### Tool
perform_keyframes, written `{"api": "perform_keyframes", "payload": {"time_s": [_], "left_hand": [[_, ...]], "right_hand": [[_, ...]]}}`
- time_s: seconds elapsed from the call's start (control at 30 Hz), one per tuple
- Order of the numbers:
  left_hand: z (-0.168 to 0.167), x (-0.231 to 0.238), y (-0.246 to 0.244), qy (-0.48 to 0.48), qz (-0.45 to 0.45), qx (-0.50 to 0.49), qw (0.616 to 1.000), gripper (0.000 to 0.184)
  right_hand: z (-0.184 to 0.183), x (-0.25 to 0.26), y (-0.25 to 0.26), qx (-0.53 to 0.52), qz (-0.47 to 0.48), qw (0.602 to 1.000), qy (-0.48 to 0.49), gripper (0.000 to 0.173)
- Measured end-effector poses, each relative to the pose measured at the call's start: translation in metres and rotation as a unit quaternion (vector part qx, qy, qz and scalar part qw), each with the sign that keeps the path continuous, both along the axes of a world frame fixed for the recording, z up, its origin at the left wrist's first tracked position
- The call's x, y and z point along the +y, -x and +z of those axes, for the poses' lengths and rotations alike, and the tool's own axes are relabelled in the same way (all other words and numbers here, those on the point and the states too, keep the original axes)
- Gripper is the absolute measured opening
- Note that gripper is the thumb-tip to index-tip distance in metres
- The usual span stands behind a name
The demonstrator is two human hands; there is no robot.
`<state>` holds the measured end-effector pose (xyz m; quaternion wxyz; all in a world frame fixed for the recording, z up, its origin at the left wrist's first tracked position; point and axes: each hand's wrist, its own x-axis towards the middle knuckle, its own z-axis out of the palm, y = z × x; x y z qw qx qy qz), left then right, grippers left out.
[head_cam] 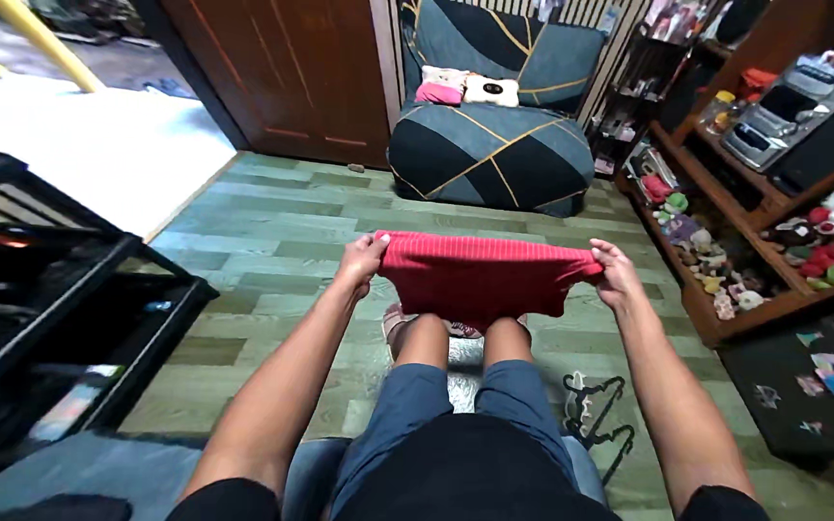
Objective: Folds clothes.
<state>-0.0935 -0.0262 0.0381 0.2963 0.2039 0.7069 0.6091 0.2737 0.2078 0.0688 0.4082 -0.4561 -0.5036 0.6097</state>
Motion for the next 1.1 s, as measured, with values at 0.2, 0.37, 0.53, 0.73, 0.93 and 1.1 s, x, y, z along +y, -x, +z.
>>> {"api": "perform_keyframes", "payload": {"time_s": [0.2,0.37,0.53,0.73,0.93,1.1], "left_hand": [[-0.005,-0.062,-0.013,0.026,-0.061,-0.008,0.998,0.036],[-0.095,-0.142,-0.046,0.155,-0.122,-0.099,0.975,0.041],[-0.088,-0.149,-0.051,0.13,-0.131,-0.097,0.978,0.045],[-0.103,-0.127,-0.033,0.262,-0.233,0.018,0.937,0.068],[-0.147,-0.026,-0.022,0.269,-0.189,0.017,0.944,0.059],[-0.195,0.017,-0.015,0.322,-0.143,-0.122,0.928,0.071]], "right_hand": [[-0.016,-0.065,-0.066,-0.121,0.124,0.983,-0.058,0.025],[-0.11,-0.139,-0.115,-0.205,0.195,0.95,0.135,0.017],[-0.112,-0.14,-0.115,-0.177,0.172,0.958,0.147,0.019],[-0.124,-0.105,-0.109,-0.422,0.35,0.835,0.047,0.02],[-0.155,-0.041,-0.008,-0.437,0.171,0.881,-0.052,0.037],[-0.225,-0.007,0.035,-0.379,0.104,0.903,0.173,0.079]]}}
